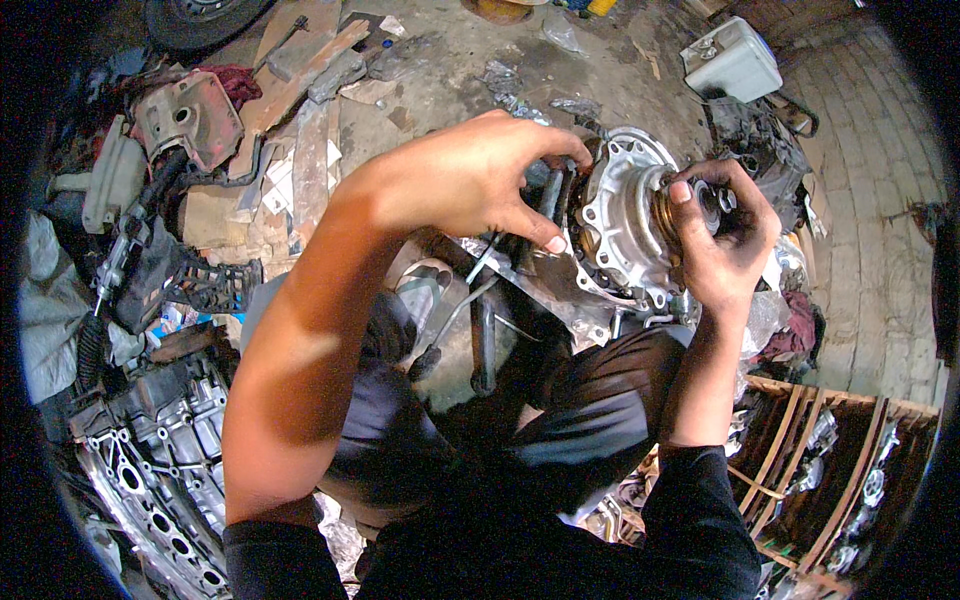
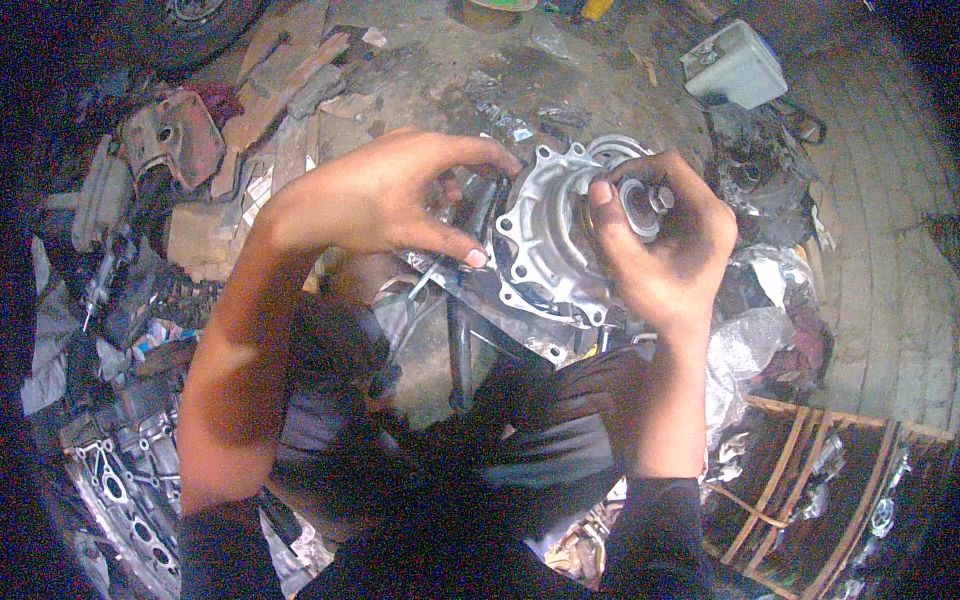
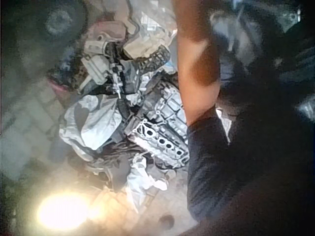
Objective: The person sits on the floor and assembles a mechanical part, likely a differential or transmission housing. They place a ball bearing race into the housing, insert a bearing, and use a hammer to tap the bearing into place. The person then uses a wrench to tighten bolts on the housing.
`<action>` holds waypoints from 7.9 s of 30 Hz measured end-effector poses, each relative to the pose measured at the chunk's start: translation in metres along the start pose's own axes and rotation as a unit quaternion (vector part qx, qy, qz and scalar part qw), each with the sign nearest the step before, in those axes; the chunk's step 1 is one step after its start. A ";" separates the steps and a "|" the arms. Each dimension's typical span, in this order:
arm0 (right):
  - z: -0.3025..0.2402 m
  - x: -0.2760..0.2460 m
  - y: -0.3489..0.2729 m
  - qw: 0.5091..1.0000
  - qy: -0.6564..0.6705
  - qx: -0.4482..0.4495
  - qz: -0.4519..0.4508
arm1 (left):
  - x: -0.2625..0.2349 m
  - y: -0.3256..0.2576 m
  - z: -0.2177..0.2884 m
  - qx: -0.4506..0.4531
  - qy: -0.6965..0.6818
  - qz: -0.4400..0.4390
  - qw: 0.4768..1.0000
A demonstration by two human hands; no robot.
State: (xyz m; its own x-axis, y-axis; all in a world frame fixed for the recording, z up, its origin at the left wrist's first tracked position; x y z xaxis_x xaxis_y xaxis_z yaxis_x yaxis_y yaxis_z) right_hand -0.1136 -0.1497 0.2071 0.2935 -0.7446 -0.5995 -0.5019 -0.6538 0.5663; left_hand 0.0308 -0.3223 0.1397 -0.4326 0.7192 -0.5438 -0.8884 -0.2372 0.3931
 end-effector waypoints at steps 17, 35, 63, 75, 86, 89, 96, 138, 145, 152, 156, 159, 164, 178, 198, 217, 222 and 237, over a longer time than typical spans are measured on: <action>-0.005 0.000 0.006 0.998 0.003 -0.046 -0.029 | 0.001 -0.001 -0.004 0.007 0.013 0.016 1.000; -0.006 0.002 0.007 0.999 -0.020 -0.028 -0.033 | 0.004 0.001 -0.005 -0.014 -0.021 0.007 1.000; -0.004 0.000 0.006 0.997 -0.021 -0.055 -0.051 | 0.001 0.000 0.004 -0.046 -0.008 -0.003 0.999; -0.009 0.007 0.003 0.999 -0.034 -0.023 -0.014 | 0.003 0.002 0.002 -0.041 -0.010 -0.009 0.999; 0.035 -0.006 0.009 0.997 0.044 0.033 0.056 | 0.006 0.004 0.001 -0.049 0.071 -0.023 0.996; 0.044 -0.009 0.016 0.996 0.074 0.003 0.056 | 0.002 0.004 0.003 -0.052 0.091 -0.015 0.994; 0.090 -0.034 0.029 0.984 0.113 0.095 0.102 | 0.000 -0.003 -0.001 -0.042 0.065 0.009 0.997; -0.010 0.008 0.000 0.994 -0.078 -0.068 -0.023 | 0.007 -0.005 -0.010 -0.023 0.003 0.021 1.000; -0.014 0.010 0.000 0.997 -0.059 -0.029 -0.032 | 0.008 -0.005 -0.012 -0.025 -0.010 0.022 0.999; -0.016 0.008 0.001 0.993 -0.112 -0.029 -0.024 | 0.010 -0.005 -0.014 -0.015 -0.024 0.026 0.999; -0.016 0.010 0.002 0.992 -0.123 -0.032 -0.028 | 0.009 -0.003 -0.013 -0.018 -0.037 0.010 0.999; -0.017 0.012 0.002 0.994 -0.102 -0.032 -0.015 | 0.010 -0.004 -0.014 -0.013 -0.040 0.015 0.999; -0.016 0.011 0.003 0.995 -0.096 0.010 -0.018 | 0.010 -0.003 -0.015 -0.019 -0.047 0.004 0.999; -0.026 0.008 -0.004 0.992 -0.104 0.075 -0.017 | 0.009 -0.003 -0.013 -0.027 -0.037 0.004 0.999; -0.010 0.003 0.002 0.989 -0.124 0.011 -0.085 | 0.008 -0.003 -0.012 -0.024 -0.027 0.000 0.999; -0.018 0.000 0.003 0.986 -0.039 0.026 -0.160 | 0.011 -0.002 -0.015 -0.024 -0.047 0.001 0.999; -0.022 0.001 0.005 0.986 -0.041 -0.010 -0.160 | 0.009 -0.003 -0.013 -0.035 -0.034 -0.004 0.999; -0.025 -0.006 0.012 0.962 -0.068 0.019 -0.263 | 0.007 -0.005 -0.009 -0.018 -0.025 0.011 0.999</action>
State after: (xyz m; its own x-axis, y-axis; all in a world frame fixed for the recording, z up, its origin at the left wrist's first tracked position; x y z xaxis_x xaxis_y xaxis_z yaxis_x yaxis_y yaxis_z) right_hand -0.1011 -0.1559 0.2318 0.4075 -0.2865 -0.8671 -0.3425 -0.9282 0.1457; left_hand 0.0305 -0.3225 0.1271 -0.4449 0.7445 -0.4978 -0.8841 -0.2764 0.3767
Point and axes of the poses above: each hand's wrist, its own y-axis towards the middle knuckle, its own x-axis out of the palm, z = x × y, the point moved 3 cm from there along y, towards the middle knuckle, and after that the axes turned 12 degrees about z, right-handed, at the moved point
